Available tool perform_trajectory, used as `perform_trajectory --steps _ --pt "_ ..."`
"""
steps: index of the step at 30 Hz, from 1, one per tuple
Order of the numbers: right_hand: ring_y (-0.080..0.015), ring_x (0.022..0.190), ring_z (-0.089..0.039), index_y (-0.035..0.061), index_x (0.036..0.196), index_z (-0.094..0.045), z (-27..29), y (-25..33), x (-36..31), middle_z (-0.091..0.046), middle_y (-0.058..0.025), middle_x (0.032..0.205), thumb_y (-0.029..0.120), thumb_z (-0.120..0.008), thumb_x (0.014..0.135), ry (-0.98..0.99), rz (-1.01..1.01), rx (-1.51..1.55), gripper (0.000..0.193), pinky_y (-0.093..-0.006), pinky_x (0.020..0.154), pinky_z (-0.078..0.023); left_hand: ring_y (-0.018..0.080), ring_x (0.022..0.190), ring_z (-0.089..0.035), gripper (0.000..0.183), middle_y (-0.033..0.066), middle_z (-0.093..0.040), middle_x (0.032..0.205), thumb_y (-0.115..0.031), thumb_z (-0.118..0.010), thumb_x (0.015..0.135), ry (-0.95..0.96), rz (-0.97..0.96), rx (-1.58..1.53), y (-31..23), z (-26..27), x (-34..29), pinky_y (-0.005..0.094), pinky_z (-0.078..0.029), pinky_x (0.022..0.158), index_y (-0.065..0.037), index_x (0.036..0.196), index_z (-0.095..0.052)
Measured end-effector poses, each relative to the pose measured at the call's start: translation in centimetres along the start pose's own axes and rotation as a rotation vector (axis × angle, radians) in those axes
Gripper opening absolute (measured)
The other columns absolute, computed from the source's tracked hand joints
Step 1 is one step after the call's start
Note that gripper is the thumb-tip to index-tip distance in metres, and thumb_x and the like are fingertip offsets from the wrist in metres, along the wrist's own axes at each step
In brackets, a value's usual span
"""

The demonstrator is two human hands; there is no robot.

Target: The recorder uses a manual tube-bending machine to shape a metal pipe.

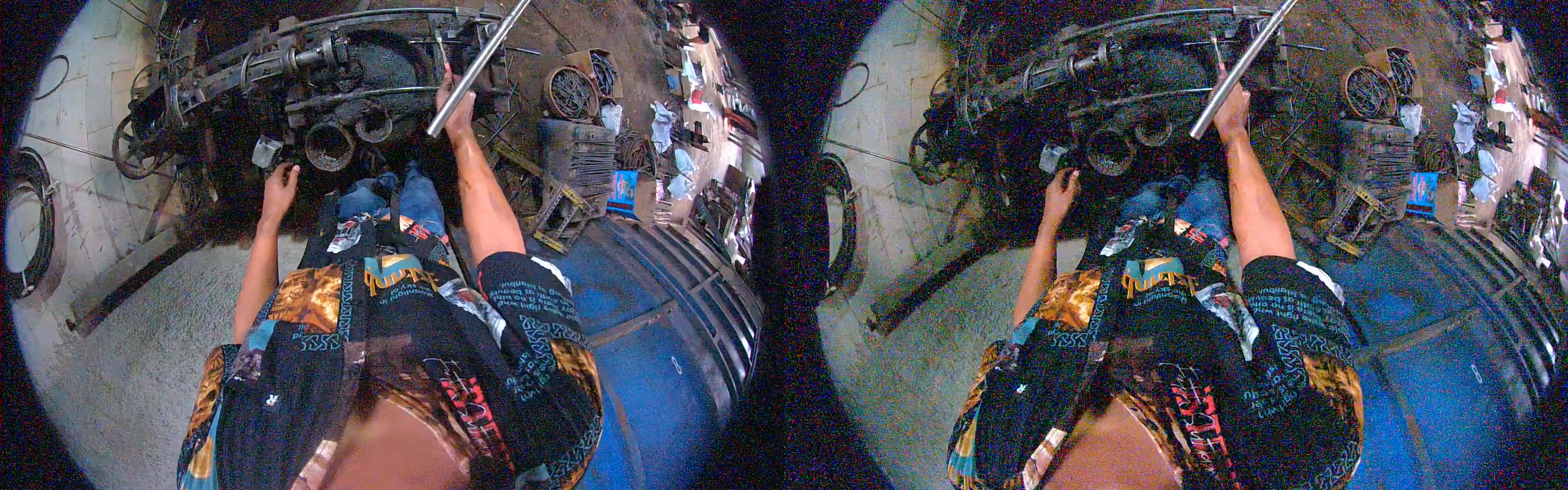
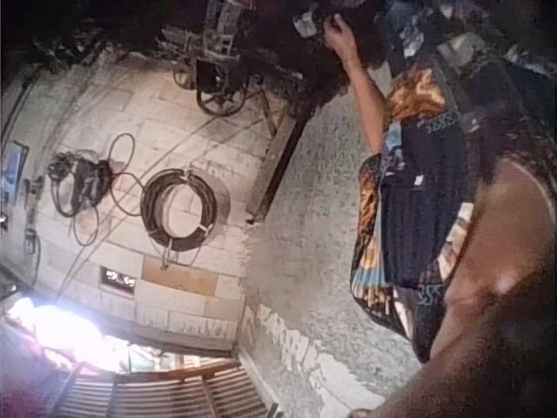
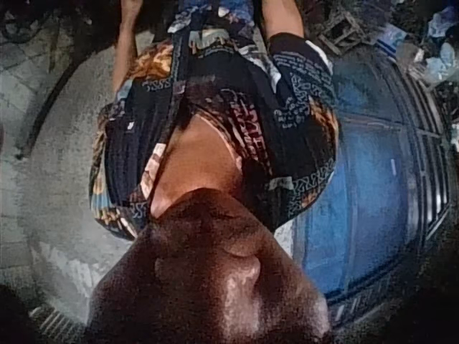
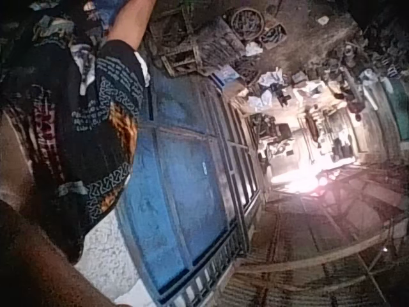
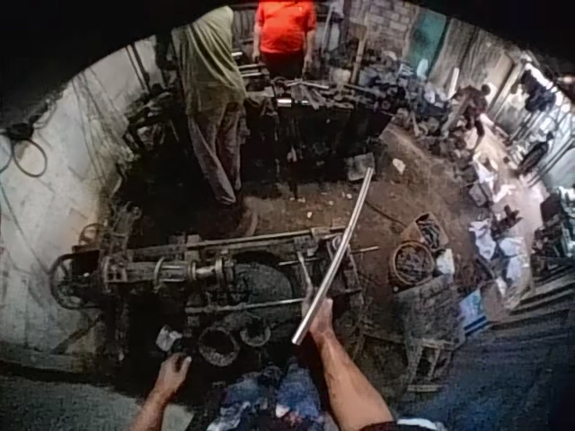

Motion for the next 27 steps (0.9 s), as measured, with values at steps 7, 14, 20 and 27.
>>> perform_trajectory --steps 7,14,20,27 --pt "-0.0290 0.061 -0.058 0.0012 0.098 -0.060 -3.2 -7.3 -3.4 -0.059 -0.0119 0.066 0.031 -0.051 0.092 0.045 -0.107 0.131 0.032 -0.0377 0.062 -0.047 0.0221 0.068 -0.061 0.037 0.0154 -0.063 0.079 -0.031 -0.058 0.091 -0.006 -0.027 -0.036 0.9 -0.3 0.0 0.0332 -0.048 0.064 0.003 0.103 -0.060" --pt "-0.0088 0.043 -0.035 0.0115 0.101 -0.053 -6.0 -6.2 -2.3 -0.042 0.0047 0.059 0.029 -0.057 0.091 0.411 -0.613 1.474 0.020 -0.0254 0.040 -0.032 0.0215 0.067 -0.062 0.036 0.0164 -0.064 0.080 -0.031 -0.058 0.091 -0.029 -0.057 0.005 1.5 -0.5 -0.2 0.0331 -0.048 0.063 0.002 0.105 -0.060" --pt "-0.0070 0.046 -0.024 0.0092 0.095 -0.052 -5.7 -1.3 -0.7 -0.029 0.0047 0.057 0.032 -0.046 0.096 0.415 -0.847 1.661 0.023 -0.0225 0.038 -0.021 0.0193 0.063 -0.061 0.038 0.0139 -0.065 0.079 -0.031 -0.057 0.091 -0.029 -0.021 -0.042 1.9 -0.2 -0.5 0.0316 -0.048 0.061 0.002 0.108 -0.059" --pt "-0.0113 0.046 -0.039 0.0024 0.099 -0.059 -5.7 2.0 -1.3 -0.043 -0.0004 0.056 0.030 -0.047 0.095 0.646 -0.618 1.183 0.030 -0.0262 0.040 -0.029 0.0156 0.057 -0.059 0.038 0.0094 -0.063 0.073 -0.032 -0.058 0.091 0.081 0.083 -0.134 3.3 -0.6 -0.4 0.0291 -0.047 0.055 0.001 0.108 -0.059"
Point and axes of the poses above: each hand's wrist, its own x-axis towards the middle knuckle, its own z-axis out of the back of the hand, y = z × x, the point moved 1 cm from there along x, towards the middle knuckle
